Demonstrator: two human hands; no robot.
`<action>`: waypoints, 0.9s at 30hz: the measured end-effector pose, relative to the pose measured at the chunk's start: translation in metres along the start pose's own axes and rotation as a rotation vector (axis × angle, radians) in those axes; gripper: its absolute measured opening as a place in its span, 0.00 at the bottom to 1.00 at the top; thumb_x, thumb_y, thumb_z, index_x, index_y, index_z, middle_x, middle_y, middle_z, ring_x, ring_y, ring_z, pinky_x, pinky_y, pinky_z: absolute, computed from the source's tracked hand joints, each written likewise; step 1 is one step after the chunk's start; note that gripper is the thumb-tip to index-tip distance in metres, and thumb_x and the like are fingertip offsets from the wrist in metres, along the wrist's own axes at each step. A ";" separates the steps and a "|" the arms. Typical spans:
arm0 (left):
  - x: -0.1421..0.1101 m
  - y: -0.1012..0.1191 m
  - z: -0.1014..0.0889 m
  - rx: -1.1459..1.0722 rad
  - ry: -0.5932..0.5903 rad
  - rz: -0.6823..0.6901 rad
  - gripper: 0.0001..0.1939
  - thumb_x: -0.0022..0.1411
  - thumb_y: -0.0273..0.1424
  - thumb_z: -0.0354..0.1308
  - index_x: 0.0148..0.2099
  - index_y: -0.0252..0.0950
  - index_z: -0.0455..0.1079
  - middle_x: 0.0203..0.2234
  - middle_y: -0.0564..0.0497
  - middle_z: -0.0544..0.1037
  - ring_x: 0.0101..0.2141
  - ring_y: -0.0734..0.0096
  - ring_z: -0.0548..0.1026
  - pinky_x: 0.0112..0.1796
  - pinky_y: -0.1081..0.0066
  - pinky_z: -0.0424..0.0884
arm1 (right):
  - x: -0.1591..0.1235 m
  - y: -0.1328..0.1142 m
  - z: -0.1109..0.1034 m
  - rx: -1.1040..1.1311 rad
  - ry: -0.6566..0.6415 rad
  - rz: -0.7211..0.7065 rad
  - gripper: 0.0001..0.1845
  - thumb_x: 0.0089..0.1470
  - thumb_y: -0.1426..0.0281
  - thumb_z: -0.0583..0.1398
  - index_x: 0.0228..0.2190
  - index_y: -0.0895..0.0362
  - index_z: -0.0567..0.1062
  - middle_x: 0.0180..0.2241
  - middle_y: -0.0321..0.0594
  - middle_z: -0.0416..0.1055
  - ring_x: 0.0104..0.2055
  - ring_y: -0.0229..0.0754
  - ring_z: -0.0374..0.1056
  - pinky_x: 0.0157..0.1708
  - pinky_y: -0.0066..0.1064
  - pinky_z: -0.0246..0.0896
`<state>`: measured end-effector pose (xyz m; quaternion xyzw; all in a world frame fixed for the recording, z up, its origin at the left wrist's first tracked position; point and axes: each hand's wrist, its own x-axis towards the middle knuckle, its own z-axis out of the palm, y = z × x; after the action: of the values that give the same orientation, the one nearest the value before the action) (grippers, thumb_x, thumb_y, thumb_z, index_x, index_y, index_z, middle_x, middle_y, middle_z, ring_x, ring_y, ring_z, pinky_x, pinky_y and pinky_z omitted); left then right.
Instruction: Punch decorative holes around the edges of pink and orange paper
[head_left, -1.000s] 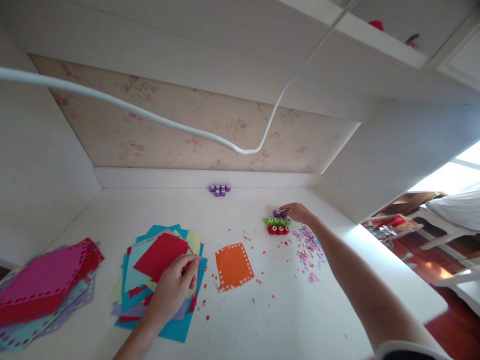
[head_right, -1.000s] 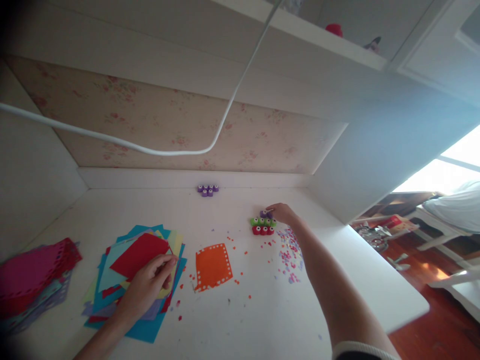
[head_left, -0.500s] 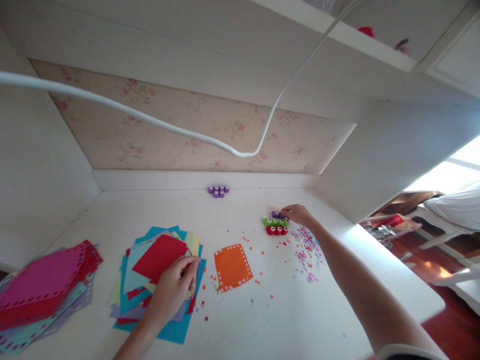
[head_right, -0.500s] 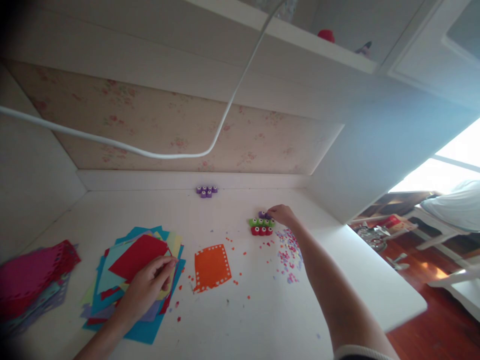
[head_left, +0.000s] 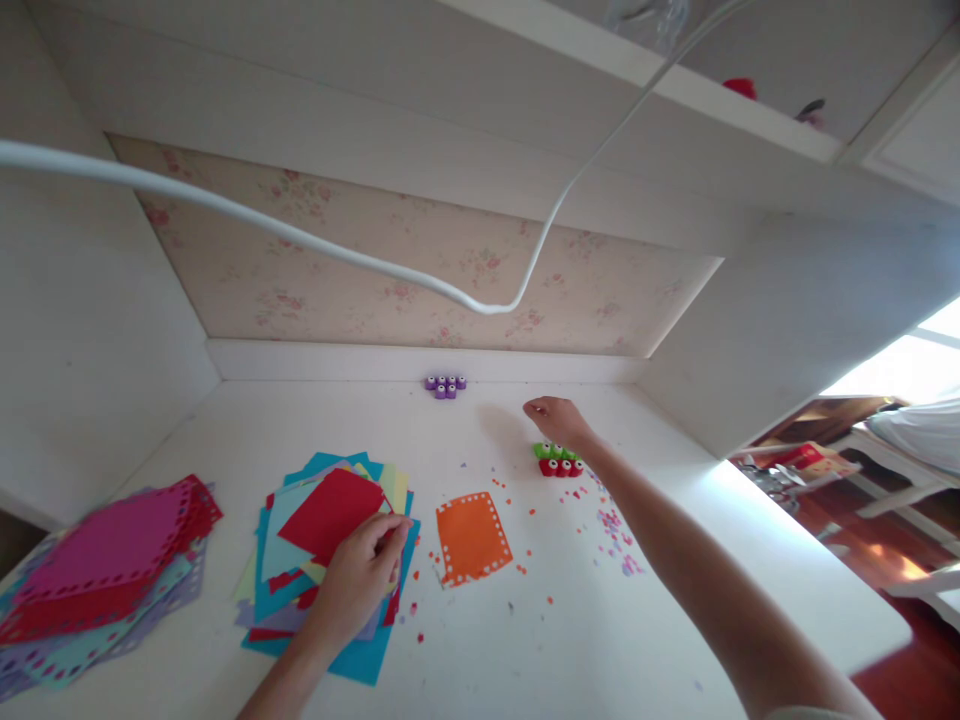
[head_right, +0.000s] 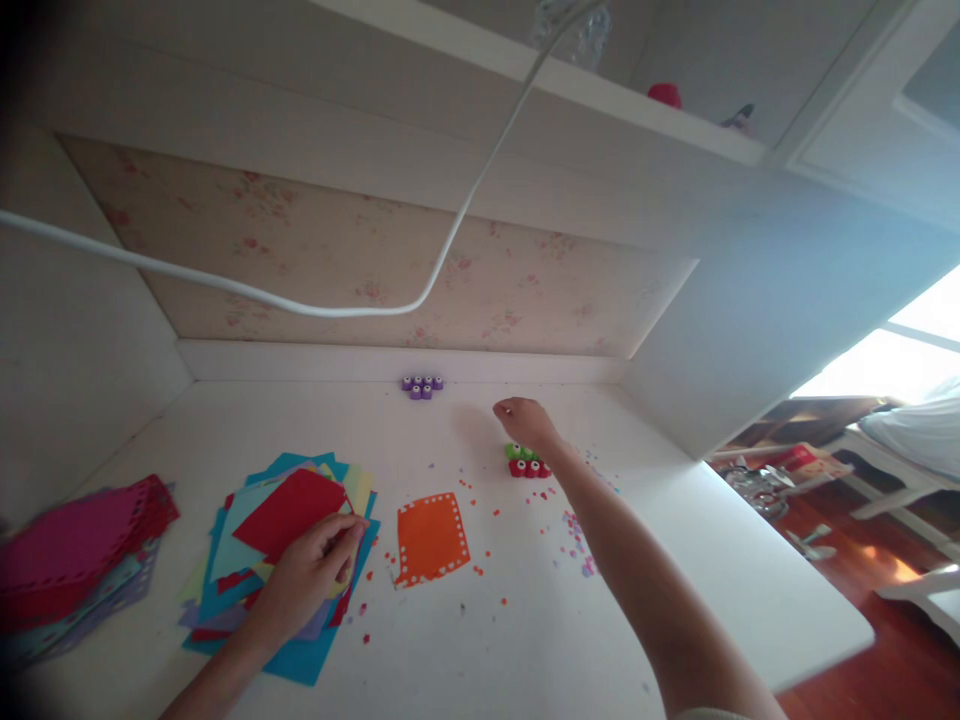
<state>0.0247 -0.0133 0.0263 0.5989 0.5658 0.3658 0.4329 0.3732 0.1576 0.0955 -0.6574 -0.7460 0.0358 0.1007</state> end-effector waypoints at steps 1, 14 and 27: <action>-0.001 0.001 0.000 0.041 0.017 0.033 0.20 0.67 0.47 0.49 0.43 0.37 0.73 0.24 0.53 0.74 0.22 0.69 0.71 0.26 0.71 0.68 | 0.003 -0.015 0.007 0.019 -0.012 -0.045 0.19 0.64 0.63 0.51 0.44 0.49 0.80 0.49 0.36 0.77 0.51 0.44 0.71 0.49 0.28 0.60; -0.021 0.000 0.004 0.592 0.061 0.543 0.14 0.69 0.26 0.46 0.47 0.40 0.72 0.41 0.47 0.77 0.40 0.67 0.78 0.44 0.67 0.75 | 0.080 -0.137 0.074 0.140 -0.085 -0.178 0.25 0.62 0.67 0.58 0.60 0.56 0.64 0.65 0.48 0.55 0.65 0.53 0.53 0.63 0.50 0.47; -0.025 0.015 0.007 0.517 0.056 0.507 0.12 0.70 0.28 0.46 0.44 0.41 0.72 0.38 0.48 0.77 0.37 0.65 0.77 0.41 0.66 0.75 | 0.042 -0.135 0.072 0.466 -0.013 -0.085 0.20 0.56 0.76 0.55 0.50 0.57 0.72 0.56 0.49 0.65 0.51 0.47 0.70 0.55 0.41 0.62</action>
<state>0.0345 -0.0391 0.0387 0.7996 0.4846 0.3226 0.1472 0.2224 0.1863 0.0541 -0.5843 -0.7451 0.2071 0.2462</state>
